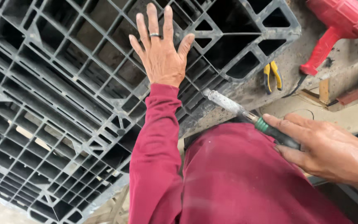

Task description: The person repairs a plastic crate by using a heat tool to weld plastic joints and trimming excess material with pliers and a knife.

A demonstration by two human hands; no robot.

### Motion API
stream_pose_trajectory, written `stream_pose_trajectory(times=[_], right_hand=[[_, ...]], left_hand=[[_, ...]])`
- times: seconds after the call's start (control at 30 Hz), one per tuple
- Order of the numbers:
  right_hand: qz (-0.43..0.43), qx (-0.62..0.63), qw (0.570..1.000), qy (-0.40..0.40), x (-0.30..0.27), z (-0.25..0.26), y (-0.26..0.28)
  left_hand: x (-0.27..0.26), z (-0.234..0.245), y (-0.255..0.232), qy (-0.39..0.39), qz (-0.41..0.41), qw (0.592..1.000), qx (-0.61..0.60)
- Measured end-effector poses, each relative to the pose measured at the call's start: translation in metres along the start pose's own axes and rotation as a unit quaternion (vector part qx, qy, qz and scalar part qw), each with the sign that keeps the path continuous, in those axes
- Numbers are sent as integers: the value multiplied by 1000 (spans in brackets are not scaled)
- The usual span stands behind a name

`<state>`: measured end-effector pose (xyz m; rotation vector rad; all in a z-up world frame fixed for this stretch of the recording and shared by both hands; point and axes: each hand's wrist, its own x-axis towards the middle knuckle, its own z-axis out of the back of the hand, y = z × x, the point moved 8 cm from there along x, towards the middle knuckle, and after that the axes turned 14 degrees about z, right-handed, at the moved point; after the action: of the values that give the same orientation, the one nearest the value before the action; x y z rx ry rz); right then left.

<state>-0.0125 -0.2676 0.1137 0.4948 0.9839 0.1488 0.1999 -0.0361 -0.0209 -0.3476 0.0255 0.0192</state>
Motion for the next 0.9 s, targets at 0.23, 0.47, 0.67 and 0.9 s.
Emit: stream_pose_trajectory(times=[0.23, 0.47, 0.67, 0.9], right_hand=[[-11, 80, 996, -27, 7, 11, 6], [-87, 132, 987, 7, 12, 14, 8], [-134, 153, 979, 23, 8, 9, 4], [-144, 171, 974, 39, 5, 6, -6]], left_hand=[[5, 2, -1, 8, 1, 1000, -23], [5, 8, -4, 21, 4, 1000, -9], [-35, 1, -30, 63, -52, 997, -8], [-40, -6, -25, 66, -44, 997, -8]])
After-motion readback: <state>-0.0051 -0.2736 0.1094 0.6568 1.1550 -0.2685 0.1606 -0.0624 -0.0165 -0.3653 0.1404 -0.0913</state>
